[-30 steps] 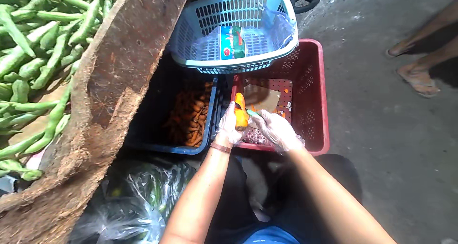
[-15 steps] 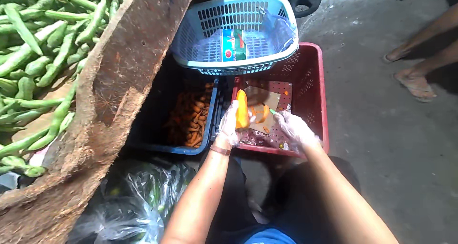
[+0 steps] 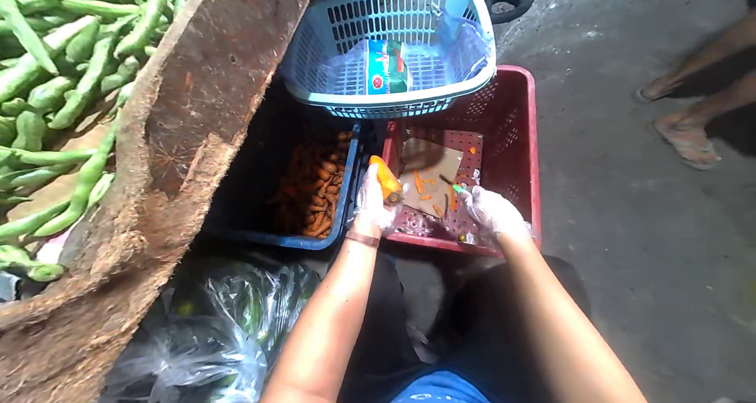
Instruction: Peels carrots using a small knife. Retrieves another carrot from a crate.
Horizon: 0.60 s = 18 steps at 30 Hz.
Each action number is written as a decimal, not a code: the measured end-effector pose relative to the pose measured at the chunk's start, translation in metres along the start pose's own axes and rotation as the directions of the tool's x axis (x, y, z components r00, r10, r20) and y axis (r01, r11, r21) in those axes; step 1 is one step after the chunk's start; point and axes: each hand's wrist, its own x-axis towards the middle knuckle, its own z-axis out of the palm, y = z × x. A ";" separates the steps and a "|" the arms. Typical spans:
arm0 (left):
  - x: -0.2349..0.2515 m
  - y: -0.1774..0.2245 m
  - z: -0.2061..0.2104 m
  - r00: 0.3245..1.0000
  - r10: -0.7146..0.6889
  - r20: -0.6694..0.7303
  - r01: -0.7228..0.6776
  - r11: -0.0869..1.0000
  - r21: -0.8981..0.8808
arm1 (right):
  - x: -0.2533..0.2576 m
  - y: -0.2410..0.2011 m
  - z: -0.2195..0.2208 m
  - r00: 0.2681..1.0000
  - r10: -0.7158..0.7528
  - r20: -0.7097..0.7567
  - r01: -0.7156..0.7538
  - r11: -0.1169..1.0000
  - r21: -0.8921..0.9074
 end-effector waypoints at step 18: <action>0.003 0.001 0.002 0.983 -0.046 0.177 0.080 0.979 -0.189 | -0.073 -0.024 0.051 0.616 -0.571 -0.542 0.614 0.780 -0.123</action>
